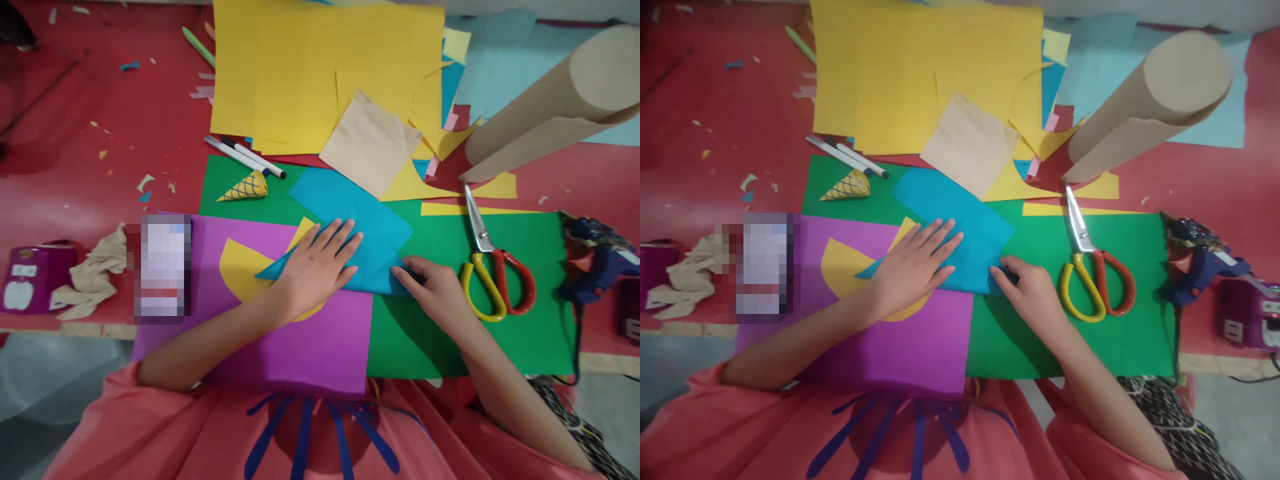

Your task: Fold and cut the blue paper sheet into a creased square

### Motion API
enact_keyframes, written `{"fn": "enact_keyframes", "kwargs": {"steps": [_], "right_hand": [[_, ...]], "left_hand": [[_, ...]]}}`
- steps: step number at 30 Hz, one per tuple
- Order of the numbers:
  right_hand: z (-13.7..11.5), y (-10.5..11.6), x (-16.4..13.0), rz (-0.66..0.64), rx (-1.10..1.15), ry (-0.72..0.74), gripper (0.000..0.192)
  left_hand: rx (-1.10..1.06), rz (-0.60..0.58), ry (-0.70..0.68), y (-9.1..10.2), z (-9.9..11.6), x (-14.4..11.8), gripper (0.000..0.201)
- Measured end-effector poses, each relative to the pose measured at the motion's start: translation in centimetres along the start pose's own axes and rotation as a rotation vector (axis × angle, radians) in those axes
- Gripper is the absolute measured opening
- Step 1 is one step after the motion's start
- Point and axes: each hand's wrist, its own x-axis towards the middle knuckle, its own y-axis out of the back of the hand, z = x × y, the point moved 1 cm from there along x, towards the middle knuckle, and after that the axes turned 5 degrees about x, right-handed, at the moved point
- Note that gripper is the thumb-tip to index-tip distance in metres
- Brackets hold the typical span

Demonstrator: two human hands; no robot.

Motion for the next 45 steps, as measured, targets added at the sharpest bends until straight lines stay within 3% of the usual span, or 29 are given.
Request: {"fn": "enact_keyframes", "kwargs": {"steps": [9, 30, 35, 40, 45], "right_hand": [[0.7, 0.2, 0.7, 0.003, 0.144, -0.041, 0.029], [0.9, 0.3, 1.0, -0.012, 0.118, -0.043, 0.029], [0.4, 0.4, 0.7, -0.012, 0.024, -0.010, 0.026], [-1.8, 0.1, -0.6, 0.110, -0.440, 0.186, 0.035], [-3.4, -2.0, -2.3, -0.003, -0.596, 0.515, 0.033]], "left_hand": [[-0.016, -0.023, 0.019, 0.2, -0.2, 1.0, 0.054], [-0.024, -0.033, 0.066, 0.4, -0.2, 1.5, 0.061], [-0.004, -0.031, 0.068, 0.2, -0.2, 1.5, 0.061], [0.010, -0.031, 0.067, 0.1, -0.1, 1.5, 0.062], [0.018, -0.028, 0.065, 0.2, 0.0, 1.5, 0.060]]}}
